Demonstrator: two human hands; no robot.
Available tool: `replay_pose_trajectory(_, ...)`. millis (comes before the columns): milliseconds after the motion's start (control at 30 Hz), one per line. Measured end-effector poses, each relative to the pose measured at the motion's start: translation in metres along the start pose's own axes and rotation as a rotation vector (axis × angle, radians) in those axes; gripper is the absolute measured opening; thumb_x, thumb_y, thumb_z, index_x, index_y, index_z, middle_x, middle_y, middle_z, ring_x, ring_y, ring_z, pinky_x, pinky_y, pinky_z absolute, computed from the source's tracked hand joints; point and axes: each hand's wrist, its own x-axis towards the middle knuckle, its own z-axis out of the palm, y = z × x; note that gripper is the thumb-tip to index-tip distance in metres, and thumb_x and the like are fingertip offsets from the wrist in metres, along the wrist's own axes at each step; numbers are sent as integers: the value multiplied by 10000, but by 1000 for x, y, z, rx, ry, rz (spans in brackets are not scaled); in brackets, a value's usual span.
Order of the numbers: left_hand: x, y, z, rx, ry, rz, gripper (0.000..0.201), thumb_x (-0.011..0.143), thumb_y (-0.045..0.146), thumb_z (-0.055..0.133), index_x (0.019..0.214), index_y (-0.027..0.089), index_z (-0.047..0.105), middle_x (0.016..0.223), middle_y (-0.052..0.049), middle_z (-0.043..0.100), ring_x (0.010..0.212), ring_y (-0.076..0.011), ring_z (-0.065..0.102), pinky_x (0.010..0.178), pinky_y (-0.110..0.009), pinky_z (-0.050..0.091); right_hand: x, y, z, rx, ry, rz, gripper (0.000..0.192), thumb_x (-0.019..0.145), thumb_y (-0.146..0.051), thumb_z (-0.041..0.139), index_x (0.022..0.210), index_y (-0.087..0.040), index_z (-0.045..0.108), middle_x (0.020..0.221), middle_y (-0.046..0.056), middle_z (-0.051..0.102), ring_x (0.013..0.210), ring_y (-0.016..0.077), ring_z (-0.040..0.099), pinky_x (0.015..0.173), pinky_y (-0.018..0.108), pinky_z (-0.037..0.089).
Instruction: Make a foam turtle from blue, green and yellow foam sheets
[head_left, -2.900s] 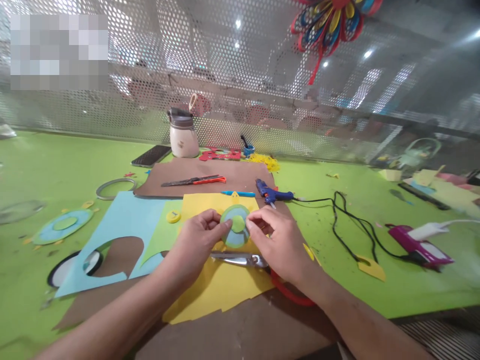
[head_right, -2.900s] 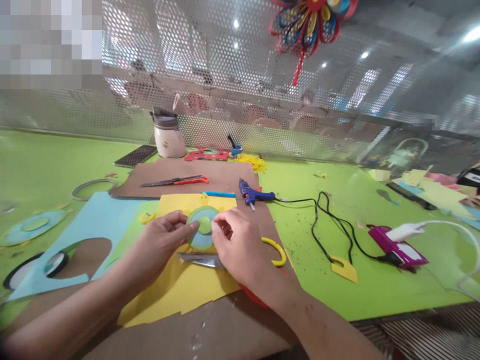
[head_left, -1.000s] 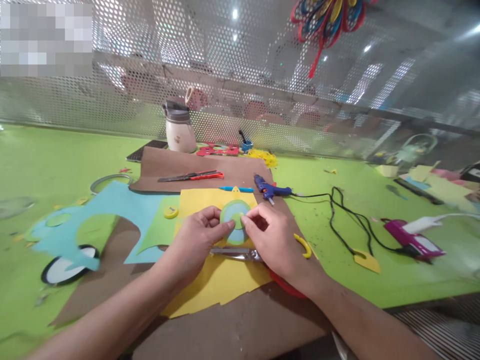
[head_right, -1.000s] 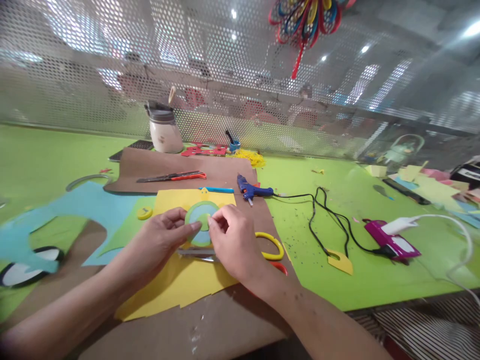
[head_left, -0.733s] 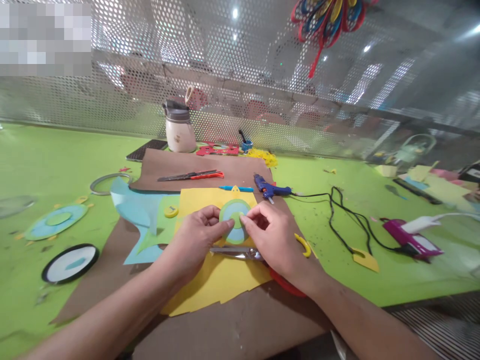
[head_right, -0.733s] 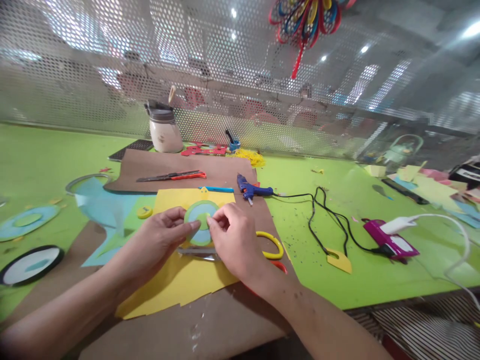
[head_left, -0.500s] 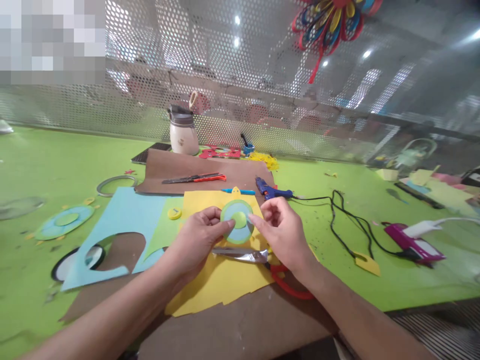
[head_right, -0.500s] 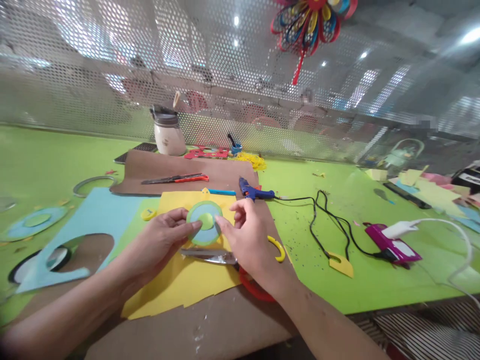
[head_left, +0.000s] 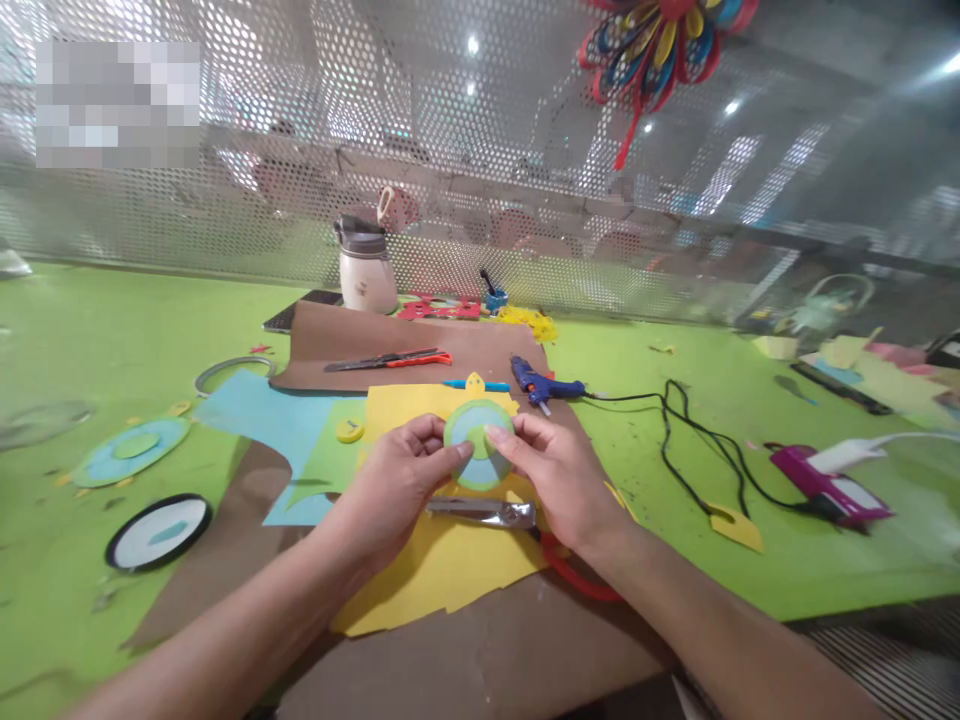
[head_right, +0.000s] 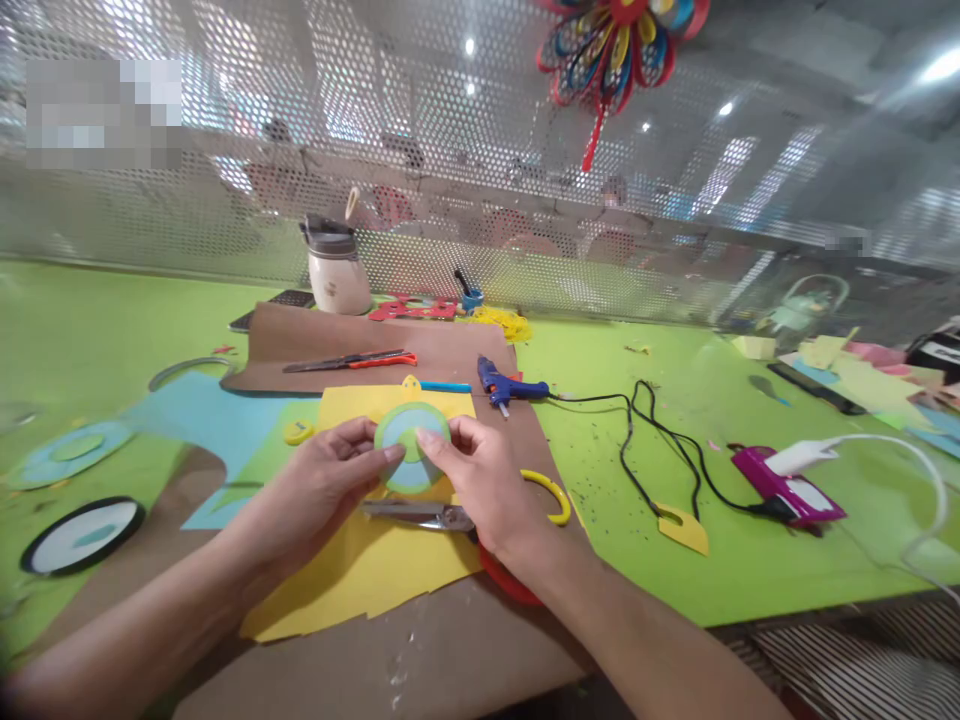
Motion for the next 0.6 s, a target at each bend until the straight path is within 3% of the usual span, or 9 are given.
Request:
replay_pose_trajectory(233, -1, 1, -1, 24, -22, -8, 228, 695, 267, 747, 800, 154, 578, 721, -3, 641, 658, -119, 567, 623, -229, 412, 2, 2, -1, 46, 10, 11, 200, 748, -364, 708, 783, -182, 631, 748, 1, 633, 667, 137, 575, 652, 266, 490)
replay_pose_trajectory(333, -1, 1, -1, 23, -13, -9, 234, 689, 278, 751, 805, 153, 590, 714, 0, 633, 655, -120, 564, 624, -232, 408, 2, -1, -3, 33, 81, -21, 225, 740, -356, 709, 848, -188, 606, 800, 6, 620, 705, 139, 583, 661, 267, 493)
replay_pose_trajectory(467, 1, 0, -2, 29, 21, 6, 246, 663, 295, 766, 779, 157, 598, 723, -5, 640, 641, -121, 559, 621, -237, 405, -2, -5, -7, -229, 236, -263, 204, 786, -332, 662, 925, -198, 596, 870, 31, 600, 797, 166, 579, 731, 302, 486)
replay_pose_trajectory(600, 1, -1, -2, 26, 26, 20, 259, 650, 294, 776, 774, 158, 594, 693, 7, 621, 636, -120, 555, 625, -239, 405, -8, -5, -9, -435, 267, -422, 160, 822, -279, 615, 955, -192, 595, 886, 47, 581, 840, 186, 562, 789, 341, 466)
